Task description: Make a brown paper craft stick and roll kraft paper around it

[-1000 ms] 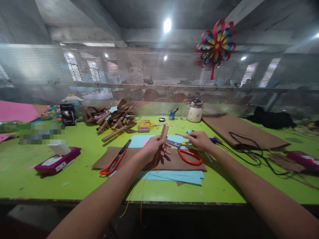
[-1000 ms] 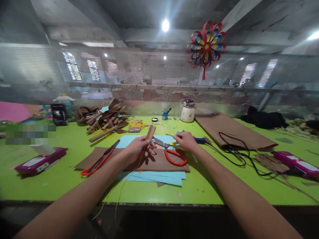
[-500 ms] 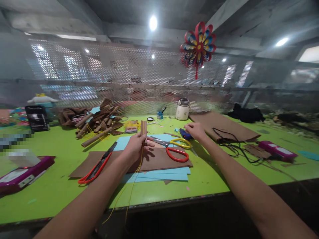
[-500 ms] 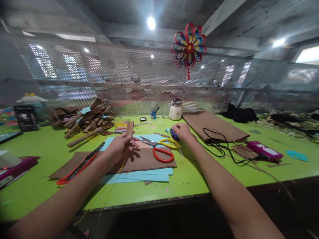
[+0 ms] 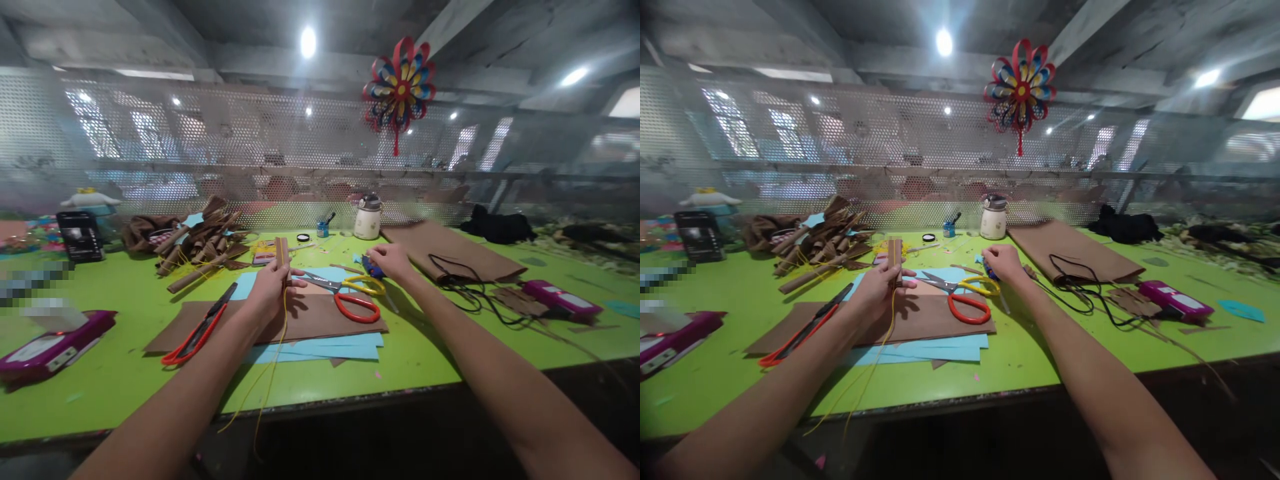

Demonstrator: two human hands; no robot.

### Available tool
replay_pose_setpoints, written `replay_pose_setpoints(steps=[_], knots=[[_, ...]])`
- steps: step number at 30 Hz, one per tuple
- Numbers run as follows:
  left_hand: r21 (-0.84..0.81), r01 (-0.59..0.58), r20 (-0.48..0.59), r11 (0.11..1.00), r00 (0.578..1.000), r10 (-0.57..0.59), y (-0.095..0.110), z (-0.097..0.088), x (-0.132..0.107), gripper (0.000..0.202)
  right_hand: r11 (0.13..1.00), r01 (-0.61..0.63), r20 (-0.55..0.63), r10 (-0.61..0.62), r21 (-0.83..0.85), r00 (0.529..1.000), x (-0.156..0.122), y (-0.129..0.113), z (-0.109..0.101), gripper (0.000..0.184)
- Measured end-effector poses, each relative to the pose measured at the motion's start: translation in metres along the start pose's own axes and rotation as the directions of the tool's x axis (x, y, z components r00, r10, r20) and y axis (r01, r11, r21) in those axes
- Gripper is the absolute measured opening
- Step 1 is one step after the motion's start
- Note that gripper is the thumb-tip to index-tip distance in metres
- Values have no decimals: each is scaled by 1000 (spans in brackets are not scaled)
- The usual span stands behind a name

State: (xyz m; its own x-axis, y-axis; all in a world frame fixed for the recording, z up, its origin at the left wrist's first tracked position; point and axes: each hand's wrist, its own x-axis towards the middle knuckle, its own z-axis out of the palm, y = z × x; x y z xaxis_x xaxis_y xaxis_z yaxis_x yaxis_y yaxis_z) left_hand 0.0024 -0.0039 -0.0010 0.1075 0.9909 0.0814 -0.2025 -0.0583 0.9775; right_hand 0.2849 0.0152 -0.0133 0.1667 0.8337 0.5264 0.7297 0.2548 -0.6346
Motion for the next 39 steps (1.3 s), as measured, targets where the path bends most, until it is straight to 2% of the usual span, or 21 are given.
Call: replay_pose_setpoints(steps=[8,13,17,21,25,28,31,34,39], knots=[[13,16,-6,1000,1000,-16,4,2,-4,10,999,-19,-40,17,-41,999,3,3,-8,28],[6,9,7,1000,1000,-10,2,1,-3,10,996,-8,8,9,-93,1000,2,3,-3,32],[16,17,23,1000,1000,-17,0,1,-2,11,979,10,52,0,-202,999,5,9,-7,34],[37,71,109,997,991,-75,-3,1,-3,8,938,34,171,28,-346,985,11,30,-12,31],[92,141,231,986,960,-159,-5,2,-6,12,909,87,361,74,-409,930,11,46,-8,39],[95,140,241,986,957,-159,-6,2,-8,10,894,112,442,103,-434,891,10,49,-4,37],[83,130,236,988,961,-146,-6,2,-9,6,868,97,433,144,-487,890,8,49,-3,26],[61,153,251,986,954,-163,-7,2,-9,6,836,74,374,163,-544,913,7,51,-4,18],[38,158,254,987,953,-162,-10,1,-6,4,794,4,202,150,-608,968,10,52,-19,26]])
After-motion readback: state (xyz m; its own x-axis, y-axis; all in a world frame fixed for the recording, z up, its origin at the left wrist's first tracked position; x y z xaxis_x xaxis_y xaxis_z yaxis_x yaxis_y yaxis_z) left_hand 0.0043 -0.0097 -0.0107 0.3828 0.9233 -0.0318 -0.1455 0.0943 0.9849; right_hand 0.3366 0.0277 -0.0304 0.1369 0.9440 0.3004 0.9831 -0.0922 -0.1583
